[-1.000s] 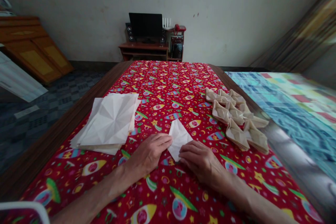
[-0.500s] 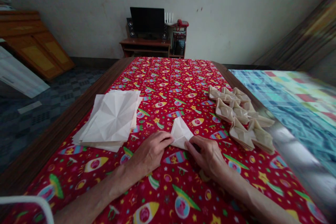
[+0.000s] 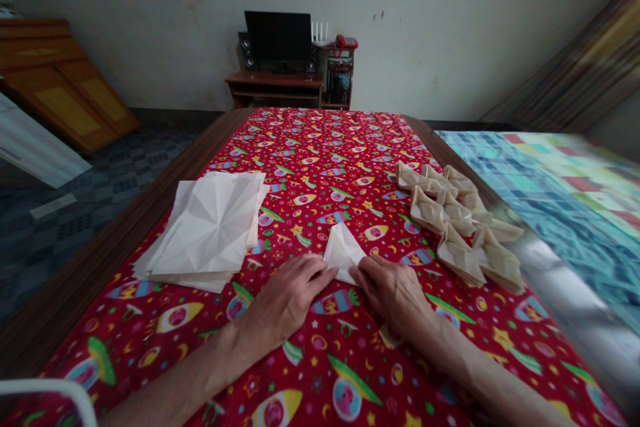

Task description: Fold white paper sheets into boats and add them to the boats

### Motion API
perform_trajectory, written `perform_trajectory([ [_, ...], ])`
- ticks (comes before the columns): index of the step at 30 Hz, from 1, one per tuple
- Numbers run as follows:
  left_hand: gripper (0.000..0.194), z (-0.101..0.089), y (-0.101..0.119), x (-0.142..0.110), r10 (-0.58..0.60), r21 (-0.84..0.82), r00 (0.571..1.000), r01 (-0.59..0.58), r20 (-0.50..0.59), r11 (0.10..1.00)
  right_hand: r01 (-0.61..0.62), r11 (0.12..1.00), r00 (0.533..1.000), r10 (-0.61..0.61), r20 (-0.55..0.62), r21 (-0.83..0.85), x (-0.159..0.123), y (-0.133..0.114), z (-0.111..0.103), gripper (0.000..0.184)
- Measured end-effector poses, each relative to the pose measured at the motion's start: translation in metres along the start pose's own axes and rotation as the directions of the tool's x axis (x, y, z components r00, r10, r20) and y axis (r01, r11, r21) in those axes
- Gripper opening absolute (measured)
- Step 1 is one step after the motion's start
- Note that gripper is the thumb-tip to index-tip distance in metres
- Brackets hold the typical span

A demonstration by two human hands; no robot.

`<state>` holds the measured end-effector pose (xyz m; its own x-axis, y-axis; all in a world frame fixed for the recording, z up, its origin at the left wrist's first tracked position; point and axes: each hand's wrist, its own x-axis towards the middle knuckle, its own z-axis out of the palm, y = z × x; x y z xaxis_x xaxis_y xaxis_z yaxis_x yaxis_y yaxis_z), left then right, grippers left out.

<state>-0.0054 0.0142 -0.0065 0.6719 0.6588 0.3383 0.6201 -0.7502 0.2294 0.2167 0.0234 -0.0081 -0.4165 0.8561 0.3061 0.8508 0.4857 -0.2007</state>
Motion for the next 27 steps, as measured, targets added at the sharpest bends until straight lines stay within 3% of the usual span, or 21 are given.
perform_trajectory([
  [27, 0.040, -0.0014, 0.0042, -0.0005, -0.007, 0.092, 0.997, 0.000, 0.072, 0.996, -0.017, 0.998, 0.999, 0.019, 0.028, -0.057, 0.0008, -0.0019, 0.0009, 0.033],
])
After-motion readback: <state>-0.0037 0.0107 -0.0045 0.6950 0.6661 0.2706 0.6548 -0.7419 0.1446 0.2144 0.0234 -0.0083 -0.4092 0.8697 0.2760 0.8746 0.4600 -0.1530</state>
